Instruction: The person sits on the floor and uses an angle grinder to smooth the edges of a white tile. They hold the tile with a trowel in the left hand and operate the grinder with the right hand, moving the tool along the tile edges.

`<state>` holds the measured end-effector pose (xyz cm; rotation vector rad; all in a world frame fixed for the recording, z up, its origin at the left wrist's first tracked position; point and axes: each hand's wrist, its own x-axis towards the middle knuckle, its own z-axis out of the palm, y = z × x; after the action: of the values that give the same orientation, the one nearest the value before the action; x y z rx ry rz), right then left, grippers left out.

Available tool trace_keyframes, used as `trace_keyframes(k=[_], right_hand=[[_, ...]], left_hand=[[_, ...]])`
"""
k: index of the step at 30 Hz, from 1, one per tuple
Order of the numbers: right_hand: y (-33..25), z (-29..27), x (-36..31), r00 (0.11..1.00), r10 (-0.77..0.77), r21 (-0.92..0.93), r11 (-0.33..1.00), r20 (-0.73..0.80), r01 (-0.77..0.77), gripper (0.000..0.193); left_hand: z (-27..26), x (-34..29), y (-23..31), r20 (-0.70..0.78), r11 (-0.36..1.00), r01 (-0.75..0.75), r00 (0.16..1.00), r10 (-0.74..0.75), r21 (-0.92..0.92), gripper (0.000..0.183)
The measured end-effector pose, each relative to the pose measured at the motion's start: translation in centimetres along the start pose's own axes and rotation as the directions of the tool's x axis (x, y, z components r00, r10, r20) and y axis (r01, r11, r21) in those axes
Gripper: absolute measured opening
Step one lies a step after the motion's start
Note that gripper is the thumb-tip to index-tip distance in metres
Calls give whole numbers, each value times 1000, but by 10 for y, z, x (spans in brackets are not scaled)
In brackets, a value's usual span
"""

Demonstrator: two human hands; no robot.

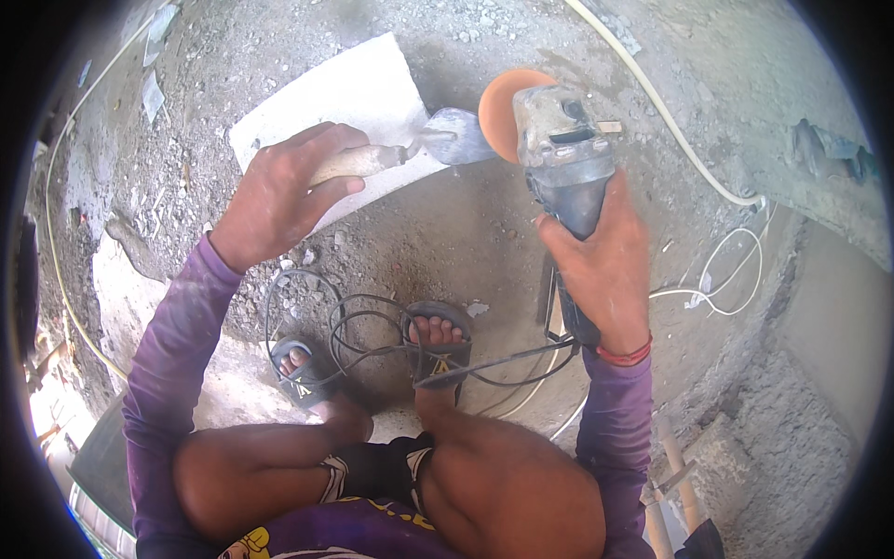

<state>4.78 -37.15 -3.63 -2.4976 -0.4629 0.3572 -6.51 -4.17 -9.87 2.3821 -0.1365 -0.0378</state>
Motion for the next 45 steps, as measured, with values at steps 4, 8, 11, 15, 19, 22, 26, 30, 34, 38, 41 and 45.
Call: trace_keyframes(k=[4,8,11,15,19,22,26,30,34,38,41,45], right_hand=[[-1,-1,0,1000,-14,-8,1000,19,14,60],[-9,-4,0,997,46,24,999,65,-48,60],[-11,-4,-1,998,29,36,999,58,-31,59],[-13,-4,-1,998,20,52,998,58,-23,58],[-13,-5,-1,998,26,40,999,66,-29,57],[-15,-5,-1,997,22,45,999,75,-26,57],[-18,-5,-1,997,13,30,999,82,-16,57],[-19,-5,-1,997,0,32,999,79,-3,57],[-17,-5,-2,998,6,44,999,66,-9,58],[-18,-7,-2,997,19,15,1000,77,-20,58],[-18,-7,-2,996,19,-4,1000,91,-19,57],[-20,-7,-2,994,17,6,1000,106,-18,57]], left_hand=[[1,0,3,-18,996,-26,999,28,85,37],[3,0,5,-23,983,-47,998,51,177,39],[3,1,8,-16,973,-63,998,68,220,40],[3,2,9,-10,959,-82,996,88,272,40],[0,2,14,15,943,-70,998,68,326,38],[1,2,15,5,931,-84,996,88,355,38],[2,2,14,-18,919,-111,992,127,379,37],[1,3,14,-24,920,-107,992,125,376,38],[1,3,12,-29,915,-117,990,139,386,37],[1,3,13,-49,915,-127,986,157,383,34],[-1,4,14,-36,908,-126,988,152,401,33],[-1,5,15,-24,864,-178,976,215,471,36]])
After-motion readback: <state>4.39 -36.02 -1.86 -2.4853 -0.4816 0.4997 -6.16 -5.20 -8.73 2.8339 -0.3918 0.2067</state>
